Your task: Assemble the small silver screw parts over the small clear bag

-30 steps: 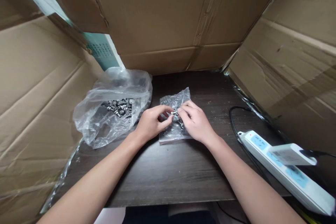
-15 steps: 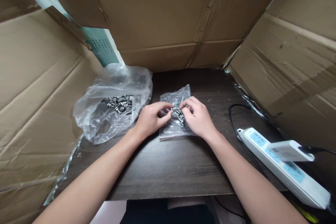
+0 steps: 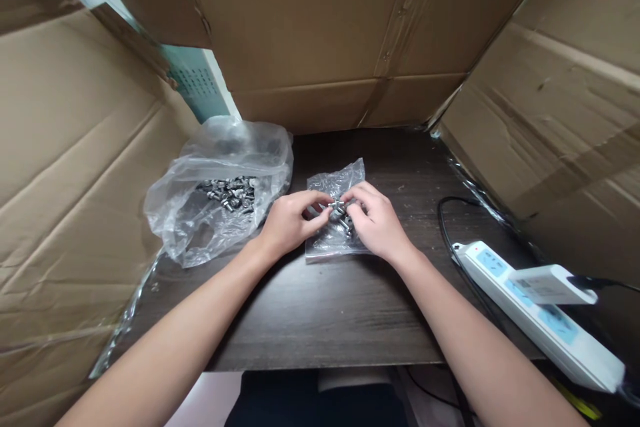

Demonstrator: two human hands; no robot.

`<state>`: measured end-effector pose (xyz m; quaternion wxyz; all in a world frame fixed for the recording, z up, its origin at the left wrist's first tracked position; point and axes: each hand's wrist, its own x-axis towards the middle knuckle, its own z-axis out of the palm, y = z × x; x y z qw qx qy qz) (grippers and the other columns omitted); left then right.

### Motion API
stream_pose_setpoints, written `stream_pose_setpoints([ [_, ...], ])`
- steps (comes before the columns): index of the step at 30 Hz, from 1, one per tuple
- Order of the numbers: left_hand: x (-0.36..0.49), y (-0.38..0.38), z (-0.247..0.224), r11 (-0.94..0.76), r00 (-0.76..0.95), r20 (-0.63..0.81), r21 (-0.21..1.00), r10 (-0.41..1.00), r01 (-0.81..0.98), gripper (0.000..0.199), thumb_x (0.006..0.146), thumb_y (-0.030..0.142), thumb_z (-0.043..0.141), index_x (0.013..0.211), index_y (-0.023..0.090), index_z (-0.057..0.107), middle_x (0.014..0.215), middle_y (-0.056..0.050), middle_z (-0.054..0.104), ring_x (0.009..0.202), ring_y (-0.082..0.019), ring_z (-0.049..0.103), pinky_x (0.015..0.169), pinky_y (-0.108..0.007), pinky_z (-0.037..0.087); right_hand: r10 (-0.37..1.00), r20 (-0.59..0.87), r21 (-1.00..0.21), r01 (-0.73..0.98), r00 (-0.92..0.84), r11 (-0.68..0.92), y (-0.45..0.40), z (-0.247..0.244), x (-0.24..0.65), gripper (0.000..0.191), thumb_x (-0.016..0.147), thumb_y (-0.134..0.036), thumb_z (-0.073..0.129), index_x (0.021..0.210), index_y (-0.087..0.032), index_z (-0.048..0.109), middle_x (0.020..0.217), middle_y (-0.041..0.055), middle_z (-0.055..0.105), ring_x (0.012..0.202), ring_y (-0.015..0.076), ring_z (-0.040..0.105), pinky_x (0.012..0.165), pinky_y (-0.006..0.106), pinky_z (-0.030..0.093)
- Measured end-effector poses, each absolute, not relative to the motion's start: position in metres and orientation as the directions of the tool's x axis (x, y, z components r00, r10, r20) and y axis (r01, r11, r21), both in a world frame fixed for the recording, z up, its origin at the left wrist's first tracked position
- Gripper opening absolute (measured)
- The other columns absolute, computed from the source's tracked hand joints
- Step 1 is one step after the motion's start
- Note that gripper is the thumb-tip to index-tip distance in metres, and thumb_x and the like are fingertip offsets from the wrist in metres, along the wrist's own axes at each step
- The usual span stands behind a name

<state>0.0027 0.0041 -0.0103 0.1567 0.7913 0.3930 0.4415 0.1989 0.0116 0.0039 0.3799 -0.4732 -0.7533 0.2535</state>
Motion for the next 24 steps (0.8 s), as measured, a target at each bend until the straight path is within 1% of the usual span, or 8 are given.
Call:
stream_pose_setpoints([
  [6, 0.0015, 0.0046, -0.0104, -0.628, 0.303, 0.556, 0.611, 0.774, 0.482, 0.013, 0.087, 0.014, 0.070, 0.100, 0.016, 0.072, 0.091, -0.002, 0.075, 0.074, -0.010, 0.068, 0.066, -0.019, 0.055, 0.878, 0.371, -0.726, 0.495, -0.302, 0.477, 0.0093, 0.0068, 0.1958, 0.014, 0.092, -0.021, 0.053, 0.085, -0.019, 0.065, 0.093, 0.0031, 0.060, 0.077, 0.0151, 0.055, 0.072, 0.031, 0.044],
  [9, 0.0013, 0.0045, -0.0110, -0.624, 0.302, 0.553, 0.607, 0.777, 0.493, 0.014, 0.085, 0.013, 0.070, 0.098, 0.016, 0.071, 0.089, -0.001, 0.074, 0.074, -0.010, 0.067, 0.066, -0.019, 0.054, 0.861, 0.409, -0.721, 0.471, -0.303, 0.508, 0.0087, 0.0072, 0.1949, 0.012, 0.087, -0.015, 0.054, 0.089, -0.019, 0.066, 0.095, 0.0033, 0.060, 0.076, 0.0145, 0.055, 0.071, 0.031, 0.045],
  [13, 0.0017, 0.0046, -0.0105, -0.609, 0.300, 0.538, 0.613, 0.788, 0.503, 0.013, 0.084, 0.014, 0.070, 0.097, 0.016, 0.071, 0.088, -0.001, 0.074, 0.073, -0.011, 0.067, 0.065, -0.020, 0.053, 0.825, 0.482, -0.714, 0.413, -0.296, 0.565, 0.0074, 0.0087, 0.1951, 0.019, 0.080, -0.007, 0.052, 0.083, -0.019, 0.067, 0.097, 0.0037, 0.060, 0.077, 0.0145, 0.054, 0.072, 0.031, 0.046],
  [18, 0.0024, 0.0051, -0.0100, -0.603, 0.287, 0.539, 0.618, 0.792, 0.505, 0.014, 0.085, 0.014, 0.069, 0.098, 0.016, 0.071, 0.087, -0.001, 0.074, 0.073, -0.010, 0.067, 0.065, -0.019, 0.054, 0.861, 0.439, -0.721, 0.471, -0.257, 0.508, 0.0081, 0.0079, 0.1962, 0.027, 0.078, -0.008, 0.052, 0.093, -0.020, 0.071, 0.101, 0.0044, 0.061, 0.075, 0.0150, 0.056, 0.069, 0.032, 0.048],
  [20, 0.0022, 0.0054, -0.0107, -0.598, 0.284, 0.535, 0.622, 0.796, 0.505, 0.014, 0.085, 0.014, 0.069, 0.098, 0.016, 0.071, 0.087, -0.001, 0.074, 0.073, -0.010, 0.067, 0.065, -0.019, 0.054, 0.858, 0.446, -0.723, 0.463, -0.255, 0.513, 0.0085, 0.0084, 0.1964, 0.026, 0.079, -0.007, 0.052, 0.087, -0.021, 0.072, 0.099, 0.0048, 0.062, 0.078, 0.0162, 0.058, 0.069, 0.032, 0.048],
  [23, 0.0019, 0.0057, -0.0117, -0.592, 0.282, 0.529, 0.622, 0.800, 0.513, 0.013, 0.085, 0.016, 0.069, 0.098, 0.017, 0.072, 0.088, -0.001, 0.074, 0.074, -0.011, 0.068, 0.066, -0.019, 0.055, 0.823, 0.524, -0.716, 0.410, -0.217, 0.564, 0.0081, 0.0105, 0.1964, 0.025, 0.080, -0.007, 0.050, 0.069, -0.020, 0.069, 0.091, 0.0046, 0.063, 0.081, 0.0174, 0.060, 0.071, 0.032, 0.048],
  [24, 0.0019, 0.0057, -0.0118, -0.590, 0.281, 0.528, 0.622, 0.801, 0.514, 0.013, 0.085, 0.016, 0.070, 0.098, 0.017, 0.072, 0.089, -0.001, 0.074, 0.074, -0.011, 0.068, 0.066, -0.019, 0.055, 0.811, 0.549, -0.709, 0.402, -0.200, 0.579, 0.0078, 0.0110, 0.1962, 0.027, 0.081, -0.007, 0.050, 0.066, -0.020, 0.068, 0.089, 0.0045, 0.063, 0.081, 0.0175, 0.060, 0.071, 0.033, 0.048],
])
